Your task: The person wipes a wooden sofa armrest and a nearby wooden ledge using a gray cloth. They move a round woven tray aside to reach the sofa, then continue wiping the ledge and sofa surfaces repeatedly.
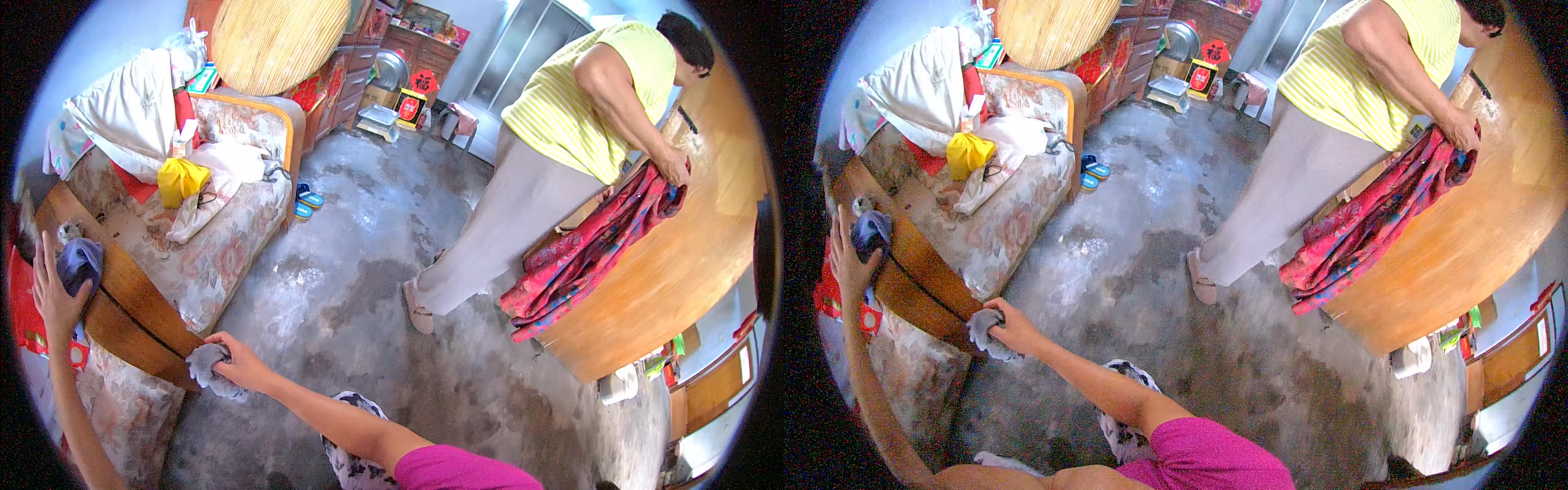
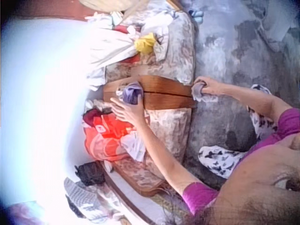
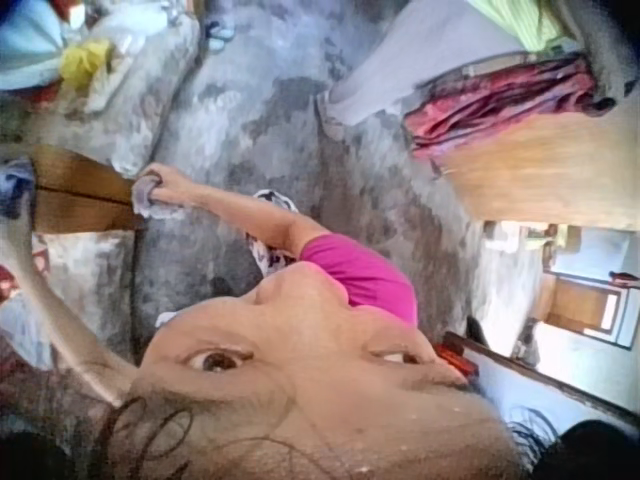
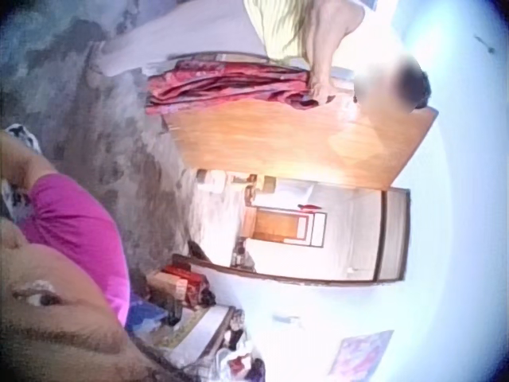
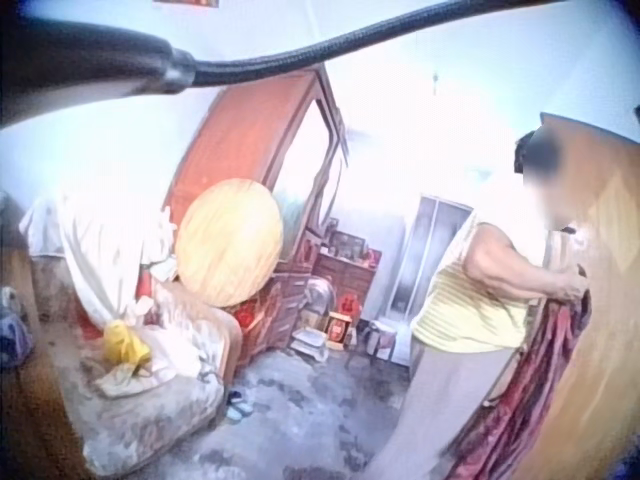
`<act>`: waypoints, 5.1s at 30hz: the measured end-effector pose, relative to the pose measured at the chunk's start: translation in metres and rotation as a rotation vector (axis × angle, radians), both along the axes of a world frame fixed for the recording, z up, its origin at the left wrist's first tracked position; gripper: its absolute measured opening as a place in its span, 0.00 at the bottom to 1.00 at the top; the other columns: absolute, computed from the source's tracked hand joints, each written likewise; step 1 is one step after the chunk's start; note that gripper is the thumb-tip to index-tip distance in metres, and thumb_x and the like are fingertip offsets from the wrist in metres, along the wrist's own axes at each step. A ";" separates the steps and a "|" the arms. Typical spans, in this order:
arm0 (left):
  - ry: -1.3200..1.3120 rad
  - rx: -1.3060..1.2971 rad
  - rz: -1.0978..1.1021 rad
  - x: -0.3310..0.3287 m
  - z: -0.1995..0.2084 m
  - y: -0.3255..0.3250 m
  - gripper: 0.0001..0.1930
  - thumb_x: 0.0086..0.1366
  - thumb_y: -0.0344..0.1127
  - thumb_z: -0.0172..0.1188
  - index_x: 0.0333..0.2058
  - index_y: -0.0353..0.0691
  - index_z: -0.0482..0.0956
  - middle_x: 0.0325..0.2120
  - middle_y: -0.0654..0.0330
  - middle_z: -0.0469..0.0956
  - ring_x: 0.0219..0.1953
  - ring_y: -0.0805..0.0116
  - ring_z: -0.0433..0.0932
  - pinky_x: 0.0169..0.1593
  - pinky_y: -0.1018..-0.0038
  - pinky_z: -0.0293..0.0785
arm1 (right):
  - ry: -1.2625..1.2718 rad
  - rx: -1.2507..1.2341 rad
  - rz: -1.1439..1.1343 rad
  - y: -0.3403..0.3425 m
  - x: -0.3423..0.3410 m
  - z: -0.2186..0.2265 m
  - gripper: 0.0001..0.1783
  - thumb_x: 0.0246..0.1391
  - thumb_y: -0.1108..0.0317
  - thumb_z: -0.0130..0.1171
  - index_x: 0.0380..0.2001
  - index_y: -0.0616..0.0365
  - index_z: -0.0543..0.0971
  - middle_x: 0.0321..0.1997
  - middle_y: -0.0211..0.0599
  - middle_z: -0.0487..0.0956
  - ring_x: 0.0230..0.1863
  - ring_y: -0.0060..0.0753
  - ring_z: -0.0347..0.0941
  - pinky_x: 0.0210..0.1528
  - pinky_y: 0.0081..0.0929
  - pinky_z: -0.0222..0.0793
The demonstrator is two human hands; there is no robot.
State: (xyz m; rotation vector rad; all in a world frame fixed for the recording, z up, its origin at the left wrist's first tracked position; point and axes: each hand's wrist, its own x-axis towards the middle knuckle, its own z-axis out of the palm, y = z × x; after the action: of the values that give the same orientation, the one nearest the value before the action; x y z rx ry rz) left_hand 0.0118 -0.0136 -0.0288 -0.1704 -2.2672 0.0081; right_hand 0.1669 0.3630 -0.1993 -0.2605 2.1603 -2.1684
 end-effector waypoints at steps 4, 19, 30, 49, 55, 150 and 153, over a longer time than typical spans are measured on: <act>0.144 -0.026 -0.144 0.113 0.000 0.093 0.44 0.58 0.34 0.68 0.73 0.41 0.59 0.70 0.49 0.63 0.72 0.47 0.60 0.73 0.54 0.56 | 0.037 0.098 -0.052 0.010 0.006 -0.007 0.30 0.50 0.71 0.63 0.59 0.56 0.72 0.51 0.42 0.81 0.53 0.36 0.78 0.59 0.33 0.72; -0.620 2.000 -0.370 0.250 -0.190 0.152 0.29 0.70 0.38 0.66 0.65 0.36 0.68 0.56 0.53 0.76 0.57 0.63 0.74 0.62 0.65 0.70 | 0.211 0.375 0.407 0.023 0.037 0.011 0.38 0.46 0.65 0.75 0.61 0.58 0.72 0.51 0.45 0.78 0.53 0.44 0.76 0.59 0.39 0.71; -0.413 2.104 -0.581 0.268 -0.175 0.109 0.30 0.71 0.44 0.65 0.65 0.37 0.68 0.58 0.56 0.74 0.59 0.61 0.72 0.64 0.62 0.67 | 0.153 0.201 0.455 -0.003 0.041 0.018 0.52 0.50 0.59 0.74 0.74 0.45 0.58 0.72 0.44 0.62 0.69 0.42 0.61 0.66 0.45 0.65; -0.892 2.383 -0.550 0.241 -0.193 0.138 0.31 0.76 0.56 0.53 0.63 0.34 0.71 0.60 0.57 0.76 0.62 0.60 0.74 0.65 0.60 0.67 | -0.226 -0.735 0.215 -0.006 0.017 -0.005 0.28 0.66 0.70 0.51 0.69 0.60 0.66 0.65 0.36 0.76 0.63 0.33 0.73 0.68 0.34 0.67; -1.099 2.397 -0.535 0.237 -0.207 0.158 0.35 0.75 0.60 0.51 0.70 0.43 0.63 0.68 0.59 0.67 0.69 0.60 0.66 0.69 0.58 0.63 | -0.277 -0.831 0.273 -0.007 0.020 -0.008 0.29 0.67 0.68 0.47 0.70 0.60 0.65 0.68 0.36 0.74 0.66 0.31 0.70 0.71 0.33 0.63; 0.076 0.379 0.080 0.044 0.026 0.086 0.23 0.58 0.45 0.71 0.52 0.54 0.77 0.47 0.52 0.78 0.51 0.43 0.77 0.47 0.48 0.78 | 0.758 0.330 -0.324 -0.096 -0.094 0.079 0.34 0.53 0.73 0.62 0.65 0.64 0.71 0.73 0.55 0.63 0.75 0.61 0.56 0.76 0.49 0.50; 0.073 0.438 0.093 0.047 0.026 0.084 0.24 0.56 0.45 0.71 0.51 0.54 0.78 0.49 0.53 0.78 0.51 0.45 0.78 0.50 0.51 0.77 | 0.903 0.594 -0.308 -0.116 -0.135 0.114 0.35 0.49 0.73 0.64 0.63 0.65 0.71 0.71 0.54 0.65 0.72 0.59 0.60 0.74 0.49 0.55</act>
State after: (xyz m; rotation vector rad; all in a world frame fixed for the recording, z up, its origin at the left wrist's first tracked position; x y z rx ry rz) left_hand 0.0590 0.0700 -0.0024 0.1650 -2.1452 -0.4221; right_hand 0.0317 0.2467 -0.0853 -1.0769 3.3805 -1.5159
